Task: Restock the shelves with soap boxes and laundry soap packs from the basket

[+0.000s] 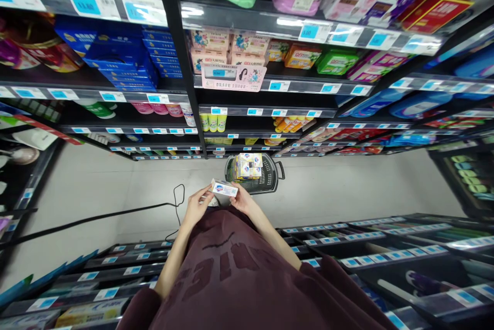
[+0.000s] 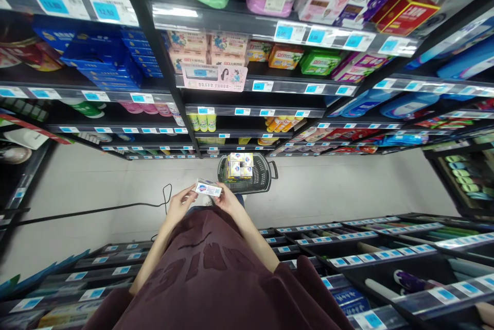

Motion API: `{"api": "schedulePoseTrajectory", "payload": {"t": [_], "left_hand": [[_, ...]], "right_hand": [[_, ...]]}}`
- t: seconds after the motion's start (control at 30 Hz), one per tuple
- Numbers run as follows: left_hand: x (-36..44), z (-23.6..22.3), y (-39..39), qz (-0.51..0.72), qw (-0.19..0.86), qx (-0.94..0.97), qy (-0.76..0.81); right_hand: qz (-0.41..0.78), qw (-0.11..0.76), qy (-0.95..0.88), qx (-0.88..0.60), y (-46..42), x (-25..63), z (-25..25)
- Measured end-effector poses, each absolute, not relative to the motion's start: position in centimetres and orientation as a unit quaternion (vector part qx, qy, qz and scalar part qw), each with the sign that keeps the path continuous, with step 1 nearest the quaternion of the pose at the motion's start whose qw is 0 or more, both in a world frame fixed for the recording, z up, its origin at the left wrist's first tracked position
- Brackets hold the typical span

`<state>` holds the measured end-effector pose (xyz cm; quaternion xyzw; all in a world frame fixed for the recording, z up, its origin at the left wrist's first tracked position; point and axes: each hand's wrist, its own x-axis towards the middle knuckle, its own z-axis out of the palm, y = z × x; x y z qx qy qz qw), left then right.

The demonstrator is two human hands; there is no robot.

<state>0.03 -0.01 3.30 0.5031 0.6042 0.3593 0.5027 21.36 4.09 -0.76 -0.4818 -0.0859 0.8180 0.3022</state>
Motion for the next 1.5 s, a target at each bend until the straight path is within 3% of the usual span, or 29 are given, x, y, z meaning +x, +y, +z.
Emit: {"api": "schedulePoseTrajectory", "payload": {"t": [0.27,0.57,0.8,1.13,1.5], "left_hand": [[-0.1,3.1,0.1,0.368,0.499,0.508,0.598],[-0.5,2.0,0.4,0.445,0.482,0.460,0.598],[-0.5,0.7,0.0,0.532,0.534,0.342,0.561],[-0.3,1.6,-0.3,0.562,0.523,0.324,0.552],[0.0,1.5,-0.8,0.569,0.539,0.302,0.543]], "right_hand": [[0.820,0.329,-0.059,-0.465,3.6,21.3,-0.3],[0.756,0.370,-0.248,-0.479,3.0,21.0,1.9],[0.674,0.399,-0.401,-0.475,3.2,20.7,3.1],[0.631,0.440,-0.492,-0.408,3.8,21.0,4.5],[0.638,0.413,-0.487,-0.431,3.9,21.2,4.9]]}}
